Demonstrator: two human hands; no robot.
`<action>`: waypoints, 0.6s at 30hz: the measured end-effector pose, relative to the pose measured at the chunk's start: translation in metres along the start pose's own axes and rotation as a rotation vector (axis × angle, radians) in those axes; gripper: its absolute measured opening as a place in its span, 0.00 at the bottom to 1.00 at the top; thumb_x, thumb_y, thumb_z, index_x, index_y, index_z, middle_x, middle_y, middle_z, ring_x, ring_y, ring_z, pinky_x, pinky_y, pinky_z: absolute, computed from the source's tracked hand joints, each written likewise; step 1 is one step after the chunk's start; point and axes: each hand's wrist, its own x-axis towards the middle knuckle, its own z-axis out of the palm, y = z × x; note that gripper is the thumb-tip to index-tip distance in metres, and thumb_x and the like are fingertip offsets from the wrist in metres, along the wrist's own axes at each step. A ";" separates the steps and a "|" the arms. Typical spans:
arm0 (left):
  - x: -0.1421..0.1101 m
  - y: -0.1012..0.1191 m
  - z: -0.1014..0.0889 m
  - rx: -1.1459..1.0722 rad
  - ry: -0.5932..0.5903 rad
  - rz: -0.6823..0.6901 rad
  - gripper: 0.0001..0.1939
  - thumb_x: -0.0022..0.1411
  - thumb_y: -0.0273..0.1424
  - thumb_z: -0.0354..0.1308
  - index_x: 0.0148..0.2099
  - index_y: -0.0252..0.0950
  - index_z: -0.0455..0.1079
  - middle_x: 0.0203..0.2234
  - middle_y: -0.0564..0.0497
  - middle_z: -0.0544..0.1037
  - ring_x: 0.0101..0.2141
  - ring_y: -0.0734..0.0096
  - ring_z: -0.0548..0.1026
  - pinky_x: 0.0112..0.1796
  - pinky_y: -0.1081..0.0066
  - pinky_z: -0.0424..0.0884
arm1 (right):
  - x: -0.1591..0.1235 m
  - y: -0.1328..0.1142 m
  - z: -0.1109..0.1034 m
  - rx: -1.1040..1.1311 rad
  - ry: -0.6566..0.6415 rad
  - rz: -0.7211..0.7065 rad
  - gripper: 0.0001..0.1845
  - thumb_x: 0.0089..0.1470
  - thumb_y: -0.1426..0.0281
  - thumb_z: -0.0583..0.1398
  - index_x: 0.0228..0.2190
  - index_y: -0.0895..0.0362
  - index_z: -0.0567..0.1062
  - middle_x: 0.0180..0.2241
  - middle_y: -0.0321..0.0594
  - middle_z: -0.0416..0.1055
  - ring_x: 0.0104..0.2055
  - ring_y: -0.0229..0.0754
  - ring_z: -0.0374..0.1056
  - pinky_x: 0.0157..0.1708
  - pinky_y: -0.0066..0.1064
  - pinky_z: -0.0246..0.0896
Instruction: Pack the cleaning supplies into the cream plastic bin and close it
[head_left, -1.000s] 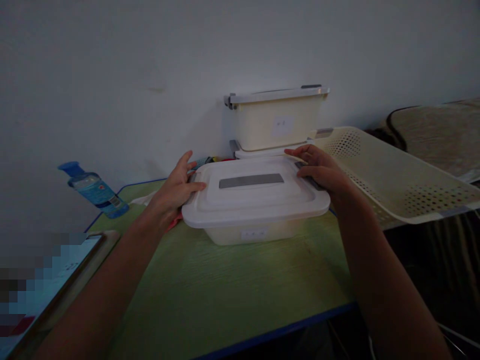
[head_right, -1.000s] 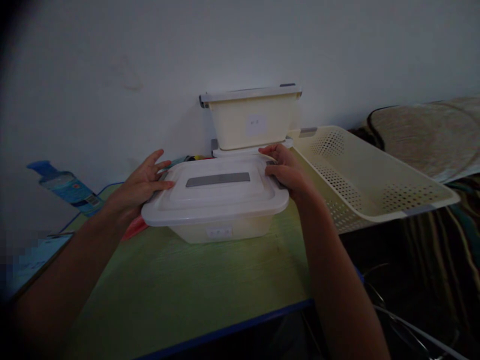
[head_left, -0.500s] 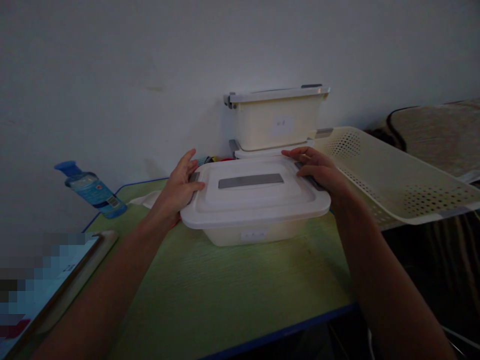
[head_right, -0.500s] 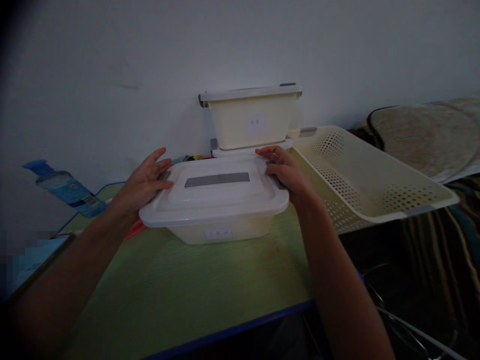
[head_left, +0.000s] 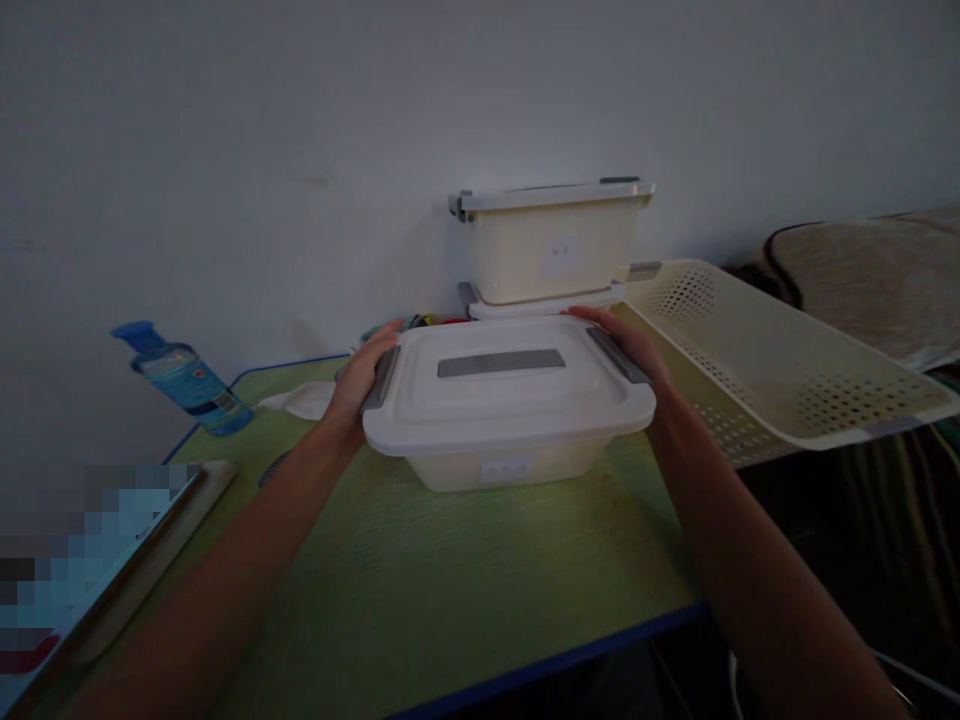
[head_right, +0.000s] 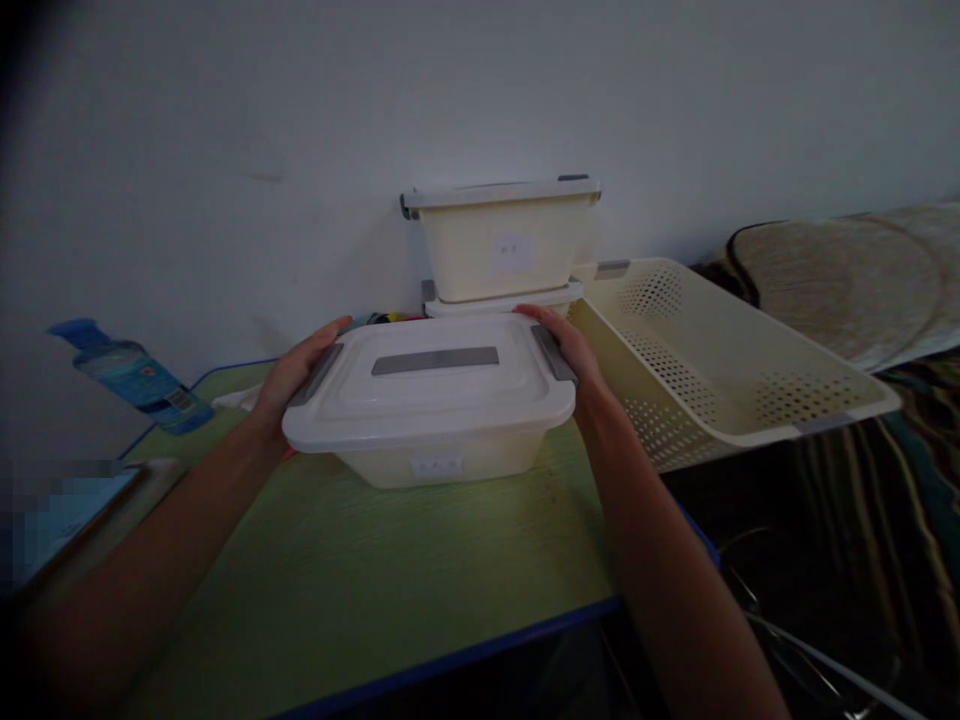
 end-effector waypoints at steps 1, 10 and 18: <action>0.000 -0.001 0.000 -0.011 0.014 -0.013 0.20 0.55 0.31 0.53 0.51 0.36 0.67 0.45 0.50 0.74 0.40 0.69 0.73 0.32 0.77 0.70 | -0.002 -0.001 0.000 -0.025 0.005 -0.002 0.18 0.45 0.59 0.56 0.36 0.55 0.73 0.46 0.38 0.69 0.50 0.48 0.62 0.52 0.40 0.55; -0.002 0.000 0.003 0.085 0.080 0.016 0.17 0.54 0.32 0.55 0.47 0.34 0.70 0.45 0.49 0.74 0.40 0.70 0.73 0.35 0.76 0.69 | 0.000 -0.010 -0.004 -0.248 -0.003 0.065 0.25 0.46 0.59 0.54 0.44 0.58 0.71 0.47 0.41 0.68 0.50 0.50 0.62 0.52 0.41 0.55; 0.009 -0.002 -0.009 0.330 -0.037 0.143 0.17 0.55 0.35 0.53 0.47 0.39 0.70 0.48 0.50 0.72 0.46 0.65 0.70 0.44 0.70 0.65 | -0.003 -0.016 -0.006 -0.344 -0.087 0.051 0.24 0.47 0.62 0.55 0.47 0.56 0.71 0.50 0.38 0.67 0.51 0.50 0.62 0.53 0.43 0.54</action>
